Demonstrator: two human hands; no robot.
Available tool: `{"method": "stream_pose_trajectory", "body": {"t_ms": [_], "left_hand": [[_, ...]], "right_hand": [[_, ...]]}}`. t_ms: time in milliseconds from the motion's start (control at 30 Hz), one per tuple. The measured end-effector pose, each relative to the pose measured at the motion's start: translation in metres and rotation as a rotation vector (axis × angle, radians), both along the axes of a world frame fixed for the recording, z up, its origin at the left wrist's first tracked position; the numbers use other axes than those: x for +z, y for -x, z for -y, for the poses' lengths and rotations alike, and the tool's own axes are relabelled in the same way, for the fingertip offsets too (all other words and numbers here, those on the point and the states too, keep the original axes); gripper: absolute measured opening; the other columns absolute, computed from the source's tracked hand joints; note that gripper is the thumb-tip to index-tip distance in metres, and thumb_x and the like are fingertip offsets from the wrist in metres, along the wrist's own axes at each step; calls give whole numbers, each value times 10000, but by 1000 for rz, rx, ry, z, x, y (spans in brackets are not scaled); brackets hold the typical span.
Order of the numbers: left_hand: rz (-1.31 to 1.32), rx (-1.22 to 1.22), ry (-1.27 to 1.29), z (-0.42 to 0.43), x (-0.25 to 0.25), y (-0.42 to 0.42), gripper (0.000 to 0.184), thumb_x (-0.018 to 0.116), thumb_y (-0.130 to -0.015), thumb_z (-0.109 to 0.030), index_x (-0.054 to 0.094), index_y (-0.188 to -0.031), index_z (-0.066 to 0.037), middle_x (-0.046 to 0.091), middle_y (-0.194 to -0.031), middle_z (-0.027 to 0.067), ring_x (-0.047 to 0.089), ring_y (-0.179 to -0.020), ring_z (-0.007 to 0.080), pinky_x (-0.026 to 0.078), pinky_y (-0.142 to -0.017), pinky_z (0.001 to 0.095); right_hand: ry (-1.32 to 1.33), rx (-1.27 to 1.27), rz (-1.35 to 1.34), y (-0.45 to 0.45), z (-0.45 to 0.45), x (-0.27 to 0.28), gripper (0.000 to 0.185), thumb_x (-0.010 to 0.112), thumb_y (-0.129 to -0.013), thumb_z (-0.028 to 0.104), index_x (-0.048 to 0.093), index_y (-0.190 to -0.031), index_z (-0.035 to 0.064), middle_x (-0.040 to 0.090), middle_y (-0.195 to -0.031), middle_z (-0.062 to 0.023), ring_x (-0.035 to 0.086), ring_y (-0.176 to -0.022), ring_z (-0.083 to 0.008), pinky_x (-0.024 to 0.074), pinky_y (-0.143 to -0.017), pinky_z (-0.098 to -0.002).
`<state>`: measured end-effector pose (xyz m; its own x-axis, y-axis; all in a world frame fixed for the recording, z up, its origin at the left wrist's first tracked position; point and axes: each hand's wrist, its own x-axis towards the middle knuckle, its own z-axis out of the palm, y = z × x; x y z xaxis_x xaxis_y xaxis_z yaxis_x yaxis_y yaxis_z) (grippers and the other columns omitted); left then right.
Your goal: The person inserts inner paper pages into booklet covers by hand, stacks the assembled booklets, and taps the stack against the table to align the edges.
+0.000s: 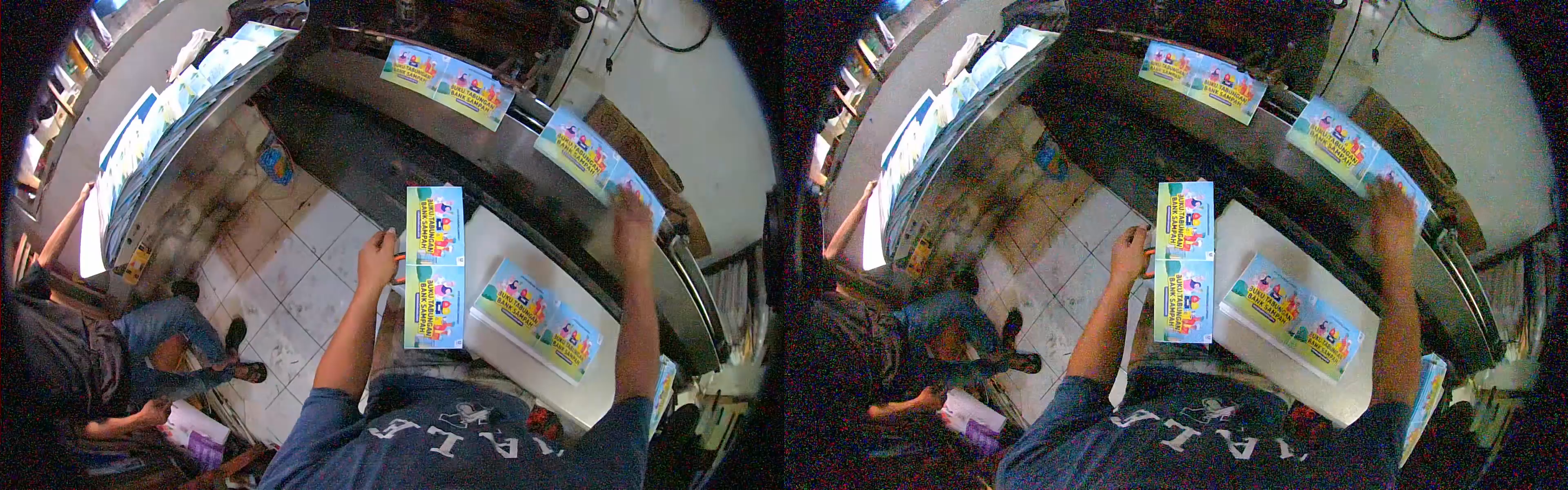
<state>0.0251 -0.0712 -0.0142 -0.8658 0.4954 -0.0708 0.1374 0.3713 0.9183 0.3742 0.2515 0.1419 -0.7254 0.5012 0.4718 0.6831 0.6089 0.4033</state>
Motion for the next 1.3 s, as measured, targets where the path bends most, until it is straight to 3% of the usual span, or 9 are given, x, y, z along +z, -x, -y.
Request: {"method": "stream_pose_trajectory", "body": {"t_ms": [167,300,400,633,900,1067,1100,1167,1300], "left_hand": [[-85,-47,29,2,-12,4,462,513,-905,-402,651,-988,30,662,-825,207,645,-766,265,472,-704,364],[-25,-25,-18,-2,-13,5,462,518,-911,-384,644,-1049,38,676,-906,205,649,-838,254,479,-749,357],[-19,-29,-20,-2,-20,5,456,526,-919,-363,632,-1101,42,680,-945,203,650,-856,249,484,-759,345],[36,9,6,-2,17,-9,451,532,-919,-351,640,-1071,60,684,-953,192,641,-844,226,483,-744,342],[48,-13,-47,-1,1,-1,430,525,-921,-355,649,-1023,44,678,-838,166,601,-723,201,461,-671,352],[37,4,-90,-1,8,-5,435,538,-920,-359,634,-907,66,631,-701,172,559,-619,196,440,-596,366],[38,8,-91,1,20,-6,435,538,-920,-359,634,-907,66,631,-701,172,559,-619,196,440,-596,366],[78,-68,95,4,33,-5,428,510,-930,-355,643,-1086,21,671,-1011,218,647,-919,313,477,-815,370],[86,-64,84,1,9,1,452,498,-926,-386,644,-1089,10,673,-1001,216,649,-918,324,476,-817,378]], "right_hand": [[808,-252,127,-16,120,-29,436,639,-812,188,582,-1227,65,505,-1342,-170,489,-1215,-339,388,-1027,-423],[905,103,231,-65,203,-56,590,650,-802,439,536,-1263,88,410,-1424,-165,374,-1321,-346,332,-1071,-487],[989,16,188,-72,232,-53,658,665,-780,476,518,-1281,75,402,-1433,-158,353,-1333,-356,300,-1085,-509],[812,49,172,-72,238,-66,663,649,-793,486,506,-1293,74,409,-1429,-158,370,-1328,-334,336,-1066,-498],[1299,65,71,-58,186,-8,401,637,-822,257,619,-1192,105,661,-1098,-147,641,-978,-323,495,-894,-393],[923,-311,36,-50,114,66,288,584,-827,118,660,-1092,33,678,-985,-195,670,-875,-313,509,-812,-385],[880,-5,-260,-76,67,56,274,584,-828,96,664,-1078,17,685,-1000,-188,670,-896,-294,512,-819,-373],[489,-243,-268,-49,47,119,293,563,-859,73,641,-1139,32,667,-1097,-161,645,-1018,-263,498,-873,-354],[-20,63,-536,-4,16,156,376,491,-907,63,572,-1272,101,585,-1277,-120,574,-1168,-251,457,-967,-363]]}}
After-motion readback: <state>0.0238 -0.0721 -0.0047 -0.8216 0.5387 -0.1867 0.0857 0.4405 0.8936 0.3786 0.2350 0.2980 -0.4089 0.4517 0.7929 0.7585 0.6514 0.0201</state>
